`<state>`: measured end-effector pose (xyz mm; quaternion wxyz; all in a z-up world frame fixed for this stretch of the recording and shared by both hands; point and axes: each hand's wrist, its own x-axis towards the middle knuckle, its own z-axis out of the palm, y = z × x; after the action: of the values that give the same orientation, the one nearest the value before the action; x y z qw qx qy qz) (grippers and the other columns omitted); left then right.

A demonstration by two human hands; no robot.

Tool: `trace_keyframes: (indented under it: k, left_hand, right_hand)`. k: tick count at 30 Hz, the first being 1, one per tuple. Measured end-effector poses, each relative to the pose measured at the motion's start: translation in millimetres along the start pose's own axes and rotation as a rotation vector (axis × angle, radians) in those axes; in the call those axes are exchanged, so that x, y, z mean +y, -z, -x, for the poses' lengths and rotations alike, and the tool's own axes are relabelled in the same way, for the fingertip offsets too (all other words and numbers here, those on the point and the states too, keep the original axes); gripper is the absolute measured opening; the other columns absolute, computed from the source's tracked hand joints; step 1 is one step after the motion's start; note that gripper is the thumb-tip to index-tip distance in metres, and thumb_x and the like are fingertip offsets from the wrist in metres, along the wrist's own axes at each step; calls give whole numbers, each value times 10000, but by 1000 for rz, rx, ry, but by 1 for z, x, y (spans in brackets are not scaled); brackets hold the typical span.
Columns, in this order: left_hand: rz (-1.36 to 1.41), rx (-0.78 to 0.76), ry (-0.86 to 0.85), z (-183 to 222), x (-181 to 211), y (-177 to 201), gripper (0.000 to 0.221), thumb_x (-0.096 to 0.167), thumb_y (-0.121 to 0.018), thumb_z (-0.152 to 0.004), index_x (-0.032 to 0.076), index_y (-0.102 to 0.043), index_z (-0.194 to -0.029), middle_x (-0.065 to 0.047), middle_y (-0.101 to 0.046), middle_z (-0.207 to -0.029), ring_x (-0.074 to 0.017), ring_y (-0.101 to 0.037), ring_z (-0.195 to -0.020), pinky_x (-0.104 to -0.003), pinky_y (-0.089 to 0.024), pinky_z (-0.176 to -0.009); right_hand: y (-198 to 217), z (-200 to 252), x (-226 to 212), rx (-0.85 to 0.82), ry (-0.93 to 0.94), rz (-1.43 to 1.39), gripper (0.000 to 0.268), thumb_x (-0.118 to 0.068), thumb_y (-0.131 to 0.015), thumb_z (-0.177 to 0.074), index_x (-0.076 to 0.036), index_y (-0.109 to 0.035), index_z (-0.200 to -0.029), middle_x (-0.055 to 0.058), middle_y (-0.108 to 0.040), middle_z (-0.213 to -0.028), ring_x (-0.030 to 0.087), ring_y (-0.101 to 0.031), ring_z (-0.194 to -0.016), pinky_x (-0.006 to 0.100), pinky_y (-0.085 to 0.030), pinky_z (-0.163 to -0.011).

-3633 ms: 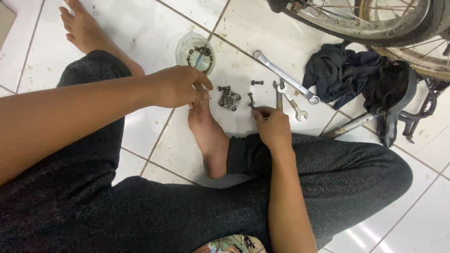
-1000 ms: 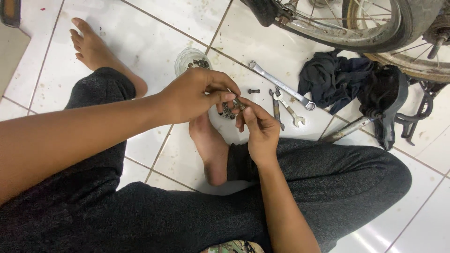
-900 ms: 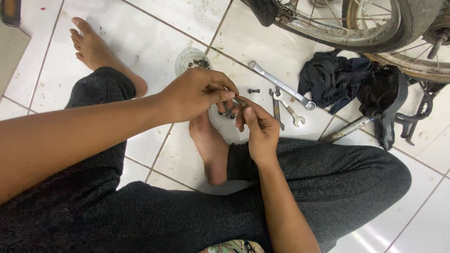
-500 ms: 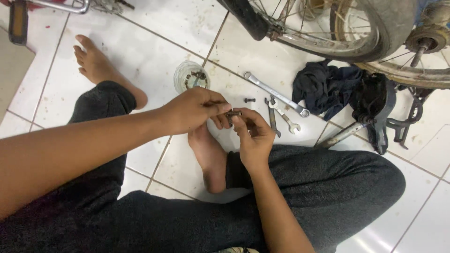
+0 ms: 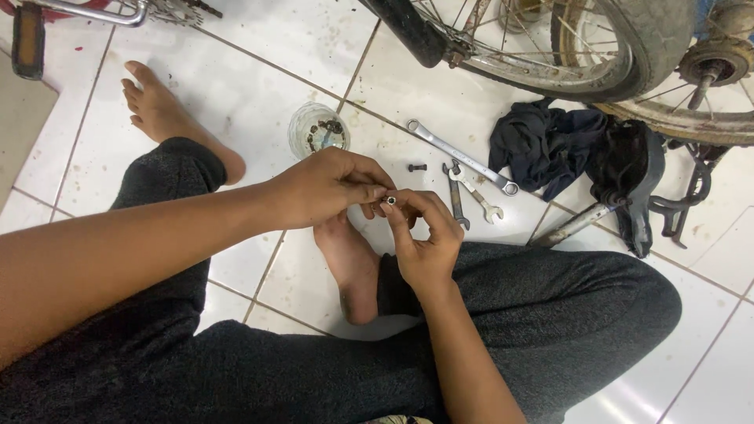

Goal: The person removes bolts from a BMX bicycle handlebar stem by hand, then sits on the floor sorting and handling small bolts and bearing balls, placing them into a small bowl and working the stem clamp plate on their lap.

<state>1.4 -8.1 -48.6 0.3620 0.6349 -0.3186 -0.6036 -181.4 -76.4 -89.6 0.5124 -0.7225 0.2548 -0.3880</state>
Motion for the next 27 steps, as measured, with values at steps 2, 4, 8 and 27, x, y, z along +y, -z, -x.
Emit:
trace_keyframes:
  k: [2,4,8,27]
  left_hand:
    - [5,-6,-9,1,-2,-1,231,119,-612,-960,2,-725,-1125,-189,-775,-903,-224,-763,-809,-267,-585,-527]
    - [5,-12,-21,2,1,0,242,125,-615,-960,-3,-716,-1138,-194,-773,-910,-230,-762,-814,-271,-588,-530]
    - [-12,-62,-32,4,7,-3,312,144,-574,-975,-3,-654,-1238,-184,-768,-957,-235,-754,-855,-298,-605,-570]
    - [-1067,290,-934,41,71,9,221,290,-521,-1059,169,-675,-1162,11,-685,-855,-212,-625,-542,-317,-496,-463]
  right_hand:
    - [0,1,1,-1,10,7,116,-44,-814,-893,-19,-763,-994,88,-712,-758,207,-629,-579,322,-518,-542]
    - [-1,0,2,3,24,14,116,-47,-811,-897,-18,-762,-997,93,-719,-765,213,-629,-576,328,-519,-536]
    - [-1,-3,-3,-6,15,-3,101,-87,-749,-956,-20,-725,-1028,127,-711,-874,254,-672,-669,371,-549,-591]
    - [0,-9,-31,40,-123,-304,148,11,-596,-1008,100,-706,-1052,198,-724,-832,200,-646,-526,371,-581,-525]
